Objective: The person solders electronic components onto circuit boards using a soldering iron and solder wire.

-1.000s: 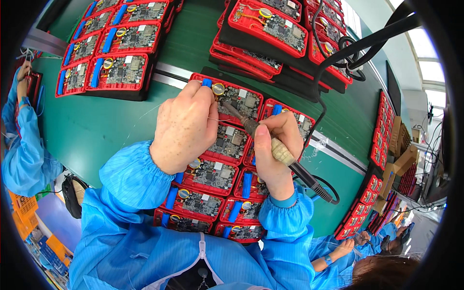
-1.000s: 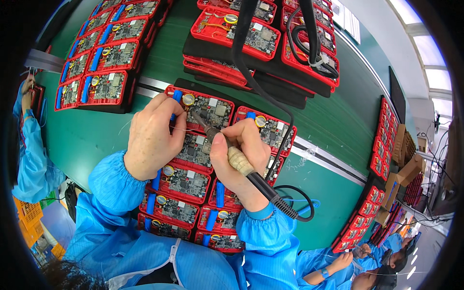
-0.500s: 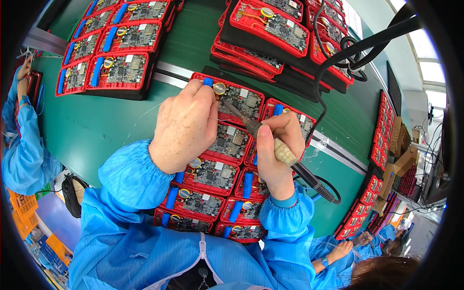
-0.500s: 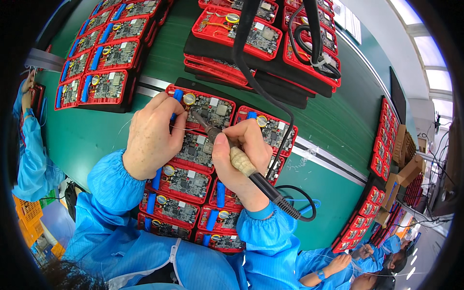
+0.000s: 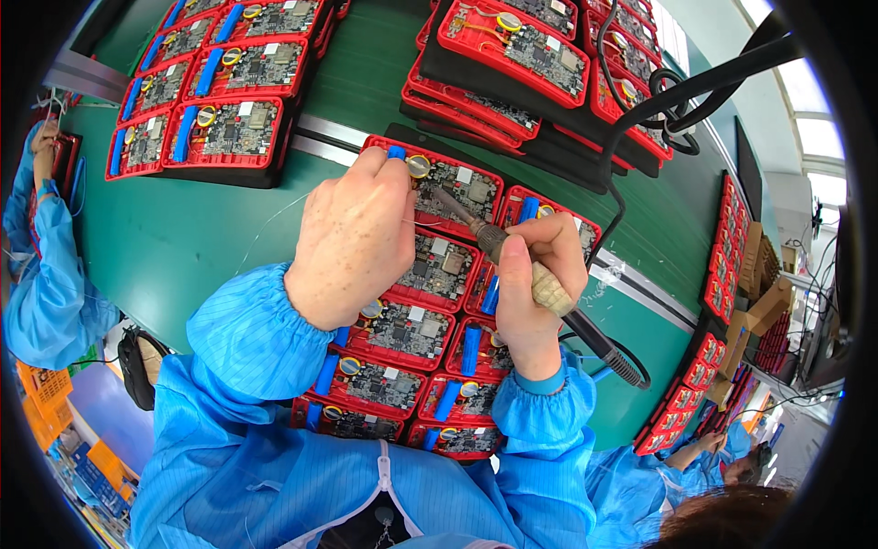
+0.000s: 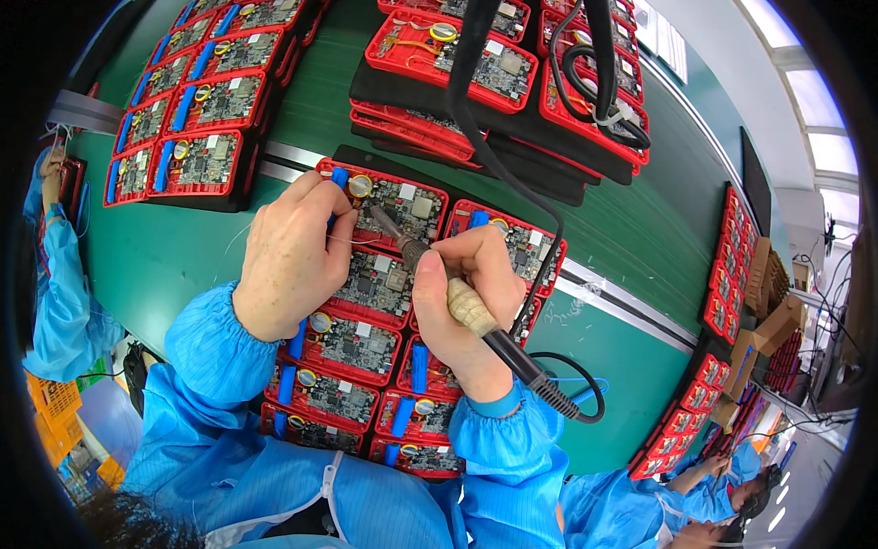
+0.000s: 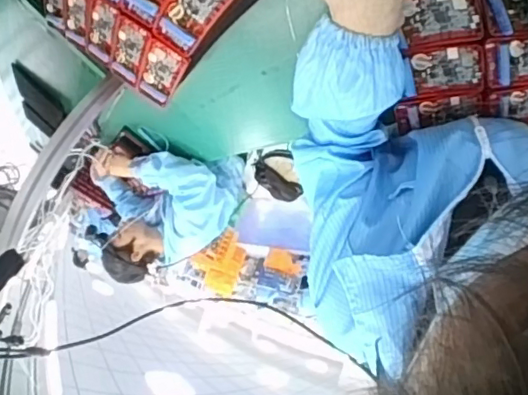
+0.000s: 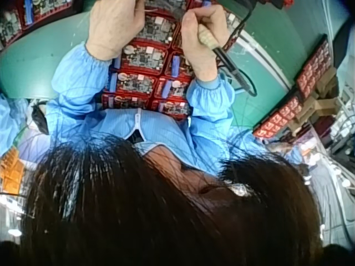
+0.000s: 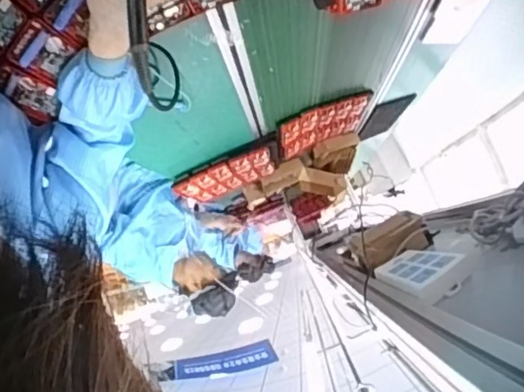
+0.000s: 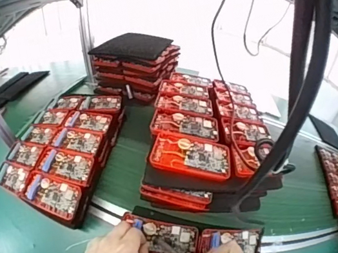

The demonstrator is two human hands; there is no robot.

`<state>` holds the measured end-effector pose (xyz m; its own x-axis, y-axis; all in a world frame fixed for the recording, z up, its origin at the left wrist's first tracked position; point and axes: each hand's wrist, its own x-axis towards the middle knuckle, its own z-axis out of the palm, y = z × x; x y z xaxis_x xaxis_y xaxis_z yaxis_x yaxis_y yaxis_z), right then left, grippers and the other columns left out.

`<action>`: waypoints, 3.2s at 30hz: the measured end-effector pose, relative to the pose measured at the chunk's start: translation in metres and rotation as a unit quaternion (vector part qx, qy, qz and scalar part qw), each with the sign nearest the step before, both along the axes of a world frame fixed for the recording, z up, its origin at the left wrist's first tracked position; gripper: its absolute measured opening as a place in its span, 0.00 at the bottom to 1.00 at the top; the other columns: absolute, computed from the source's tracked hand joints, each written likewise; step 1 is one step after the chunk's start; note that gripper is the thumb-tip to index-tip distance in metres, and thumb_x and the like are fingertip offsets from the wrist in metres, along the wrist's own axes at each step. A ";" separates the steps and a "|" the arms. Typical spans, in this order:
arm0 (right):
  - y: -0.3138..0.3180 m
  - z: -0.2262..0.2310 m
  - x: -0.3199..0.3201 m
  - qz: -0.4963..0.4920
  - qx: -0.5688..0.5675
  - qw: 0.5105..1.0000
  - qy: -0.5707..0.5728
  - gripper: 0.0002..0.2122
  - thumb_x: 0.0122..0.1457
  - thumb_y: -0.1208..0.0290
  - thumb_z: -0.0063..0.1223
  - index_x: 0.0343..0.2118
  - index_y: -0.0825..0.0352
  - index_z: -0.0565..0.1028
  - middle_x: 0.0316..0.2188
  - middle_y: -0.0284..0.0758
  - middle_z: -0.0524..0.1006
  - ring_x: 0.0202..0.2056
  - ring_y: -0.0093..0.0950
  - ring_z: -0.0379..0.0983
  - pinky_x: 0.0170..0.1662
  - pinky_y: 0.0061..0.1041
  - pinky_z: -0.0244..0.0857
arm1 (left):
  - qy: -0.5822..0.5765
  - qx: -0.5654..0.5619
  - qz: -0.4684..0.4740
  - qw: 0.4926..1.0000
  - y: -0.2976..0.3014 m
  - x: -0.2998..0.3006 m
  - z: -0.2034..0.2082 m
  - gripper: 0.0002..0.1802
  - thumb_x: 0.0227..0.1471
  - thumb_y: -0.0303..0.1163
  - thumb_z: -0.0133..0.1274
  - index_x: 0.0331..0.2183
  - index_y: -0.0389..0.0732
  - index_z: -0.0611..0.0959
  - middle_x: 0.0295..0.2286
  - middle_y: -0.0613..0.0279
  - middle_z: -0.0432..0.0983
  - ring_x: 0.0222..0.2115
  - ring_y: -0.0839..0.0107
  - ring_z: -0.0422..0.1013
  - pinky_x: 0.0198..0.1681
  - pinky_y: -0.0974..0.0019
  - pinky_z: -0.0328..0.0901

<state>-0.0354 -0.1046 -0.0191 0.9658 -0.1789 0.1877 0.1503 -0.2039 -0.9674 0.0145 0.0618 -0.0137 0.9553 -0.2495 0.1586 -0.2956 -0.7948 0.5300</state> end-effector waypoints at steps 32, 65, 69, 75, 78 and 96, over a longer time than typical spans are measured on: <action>0.023 0.014 -0.049 0.125 -0.316 0.936 -0.098 0.15 0.44 0.72 0.66 0.38 0.59 0.76 0.28 0.36 0.78 0.24 0.33 0.75 0.23 0.27 0.67 | 0.003 -0.062 -0.145 0.987 0.054 -0.058 0.001 0.06 0.44 0.26 0.58 0.30 0.40 0.81 0.25 0.60 0.71 0.24 0.59 0.72 0.23 0.61 0.66; -0.086 0.042 -0.097 -0.126 -0.270 0.954 -0.021 0.26 0.55 0.49 0.56 0.46 0.68 0.68 0.25 0.31 0.74 0.23 0.19 0.66 0.25 0.18 0.58 | 0.054 -0.189 -0.037 0.980 0.046 -0.063 -0.008 0.03 0.44 0.23 0.59 0.27 0.37 0.82 0.19 0.59 0.68 0.16 0.69 0.63 0.20 0.66 0.59; -0.040 0.039 -0.093 -0.123 -0.097 0.987 0.039 0.43 0.47 0.32 0.50 0.50 0.71 0.60 0.29 0.31 0.69 0.28 0.18 0.64 0.28 0.15 0.56 | 0.106 -0.153 -0.028 0.982 0.044 -0.062 -0.001 0.03 0.46 0.27 0.56 0.26 0.40 0.82 0.22 0.57 0.72 0.21 0.57 0.71 0.25 0.58 0.65; 0.004 0.031 -0.068 0.037 0.025 0.995 0.087 0.13 0.53 0.80 0.57 0.39 0.69 0.65 0.27 0.34 0.75 0.27 0.17 0.70 0.30 0.17 0.63 | 0.060 -0.174 -0.013 0.983 0.036 -0.064 -0.003 0.03 0.42 0.22 0.58 0.25 0.35 0.81 0.18 0.60 0.67 0.14 0.71 0.62 0.18 0.67 0.57; 0.008 0.019 -0.063 0.047 0.013 0.995 0.082 0.11 0.54 0.80 0.56 0.34 0.68 0.64 0.24 0.34 0.75 0.25 0.16 0.69 0.28 0.17 0.62 | 0.023 -0.164 0.008 0.986 0.029 -0.065 -0.006 0.04 0.41 0.22 0.59 0.23 0.35 0.79 0.18 0.60 0.66 0.14 0.71 0.62 0.17 0.67 0.57; 0.014 0.002 -0.060 0.051 0.007 0.995 0.082 0.10 0.53 0.79 0.55 0.33 0.67 0.63 0.22 0.33 0.74 0.22 0.16 0.68 0.25 0.17 0.61 | -0.064 -0.069 -0.038 0.995 0.032 -0.063 -0.017 0.06 0.43 0.22 0.54 0.24 0.40 0.72 0.23 0.58 0.66 0.17 0.54 0.68 0.17 0.57 0.66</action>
